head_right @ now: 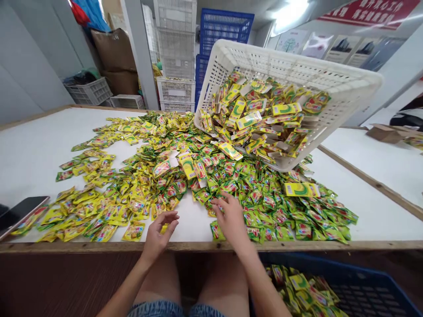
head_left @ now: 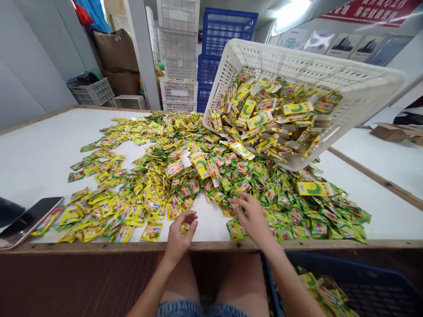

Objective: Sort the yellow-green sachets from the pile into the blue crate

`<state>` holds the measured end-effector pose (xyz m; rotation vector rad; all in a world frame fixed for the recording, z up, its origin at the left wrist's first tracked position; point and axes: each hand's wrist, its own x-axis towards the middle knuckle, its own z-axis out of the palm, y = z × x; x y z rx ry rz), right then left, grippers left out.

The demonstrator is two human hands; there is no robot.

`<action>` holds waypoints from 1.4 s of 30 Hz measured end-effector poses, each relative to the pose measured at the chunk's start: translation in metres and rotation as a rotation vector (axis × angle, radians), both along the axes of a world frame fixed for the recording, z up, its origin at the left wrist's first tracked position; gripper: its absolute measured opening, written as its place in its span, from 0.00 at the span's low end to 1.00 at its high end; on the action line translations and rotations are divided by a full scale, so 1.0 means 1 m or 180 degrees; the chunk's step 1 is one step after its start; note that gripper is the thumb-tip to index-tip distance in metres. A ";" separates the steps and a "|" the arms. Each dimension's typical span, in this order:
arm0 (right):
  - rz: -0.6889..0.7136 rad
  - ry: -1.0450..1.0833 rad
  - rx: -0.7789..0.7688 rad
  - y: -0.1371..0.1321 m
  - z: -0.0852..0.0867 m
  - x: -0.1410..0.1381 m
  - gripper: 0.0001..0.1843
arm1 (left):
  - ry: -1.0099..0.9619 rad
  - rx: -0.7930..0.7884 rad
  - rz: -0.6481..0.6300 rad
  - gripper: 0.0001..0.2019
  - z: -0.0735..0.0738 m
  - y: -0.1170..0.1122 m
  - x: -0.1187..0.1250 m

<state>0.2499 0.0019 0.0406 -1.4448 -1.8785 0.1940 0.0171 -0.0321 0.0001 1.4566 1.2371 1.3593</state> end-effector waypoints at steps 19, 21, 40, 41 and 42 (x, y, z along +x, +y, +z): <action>0.2284 0.0204 -0.0512 -0.019 0.018 -0.076 0.12 | -0.2105 -0.2309 -0.2063 0.26 0.019 0.011 -0.053; 0.2395 0.0110 -0.0456 -0.011 0.012 -0.085 0.12 | -0.1972 -0.2342 -0.2022 0.17 0.020 0.003 -0.058; 0.1406 -0.0202 -0.0630 0.020 -0.055 -0.086 0.19 | -0.2409 -0.1678 -0.0258 0.19 0.018 -0.018 -0.093; 0.1303 -0.0028 -0.0619 0.020 -0.055 -0.081 0.18 | -0.2390 -0.1670 -0.0287 0.18 0.018 -0.017 -0.089; 0.1181 0.0175 -0.0629 0.019 -0.055 -0.079 0.16 | -0.2364 -0.1662 -0.0311 0.18 0.019 -0.015 -0.085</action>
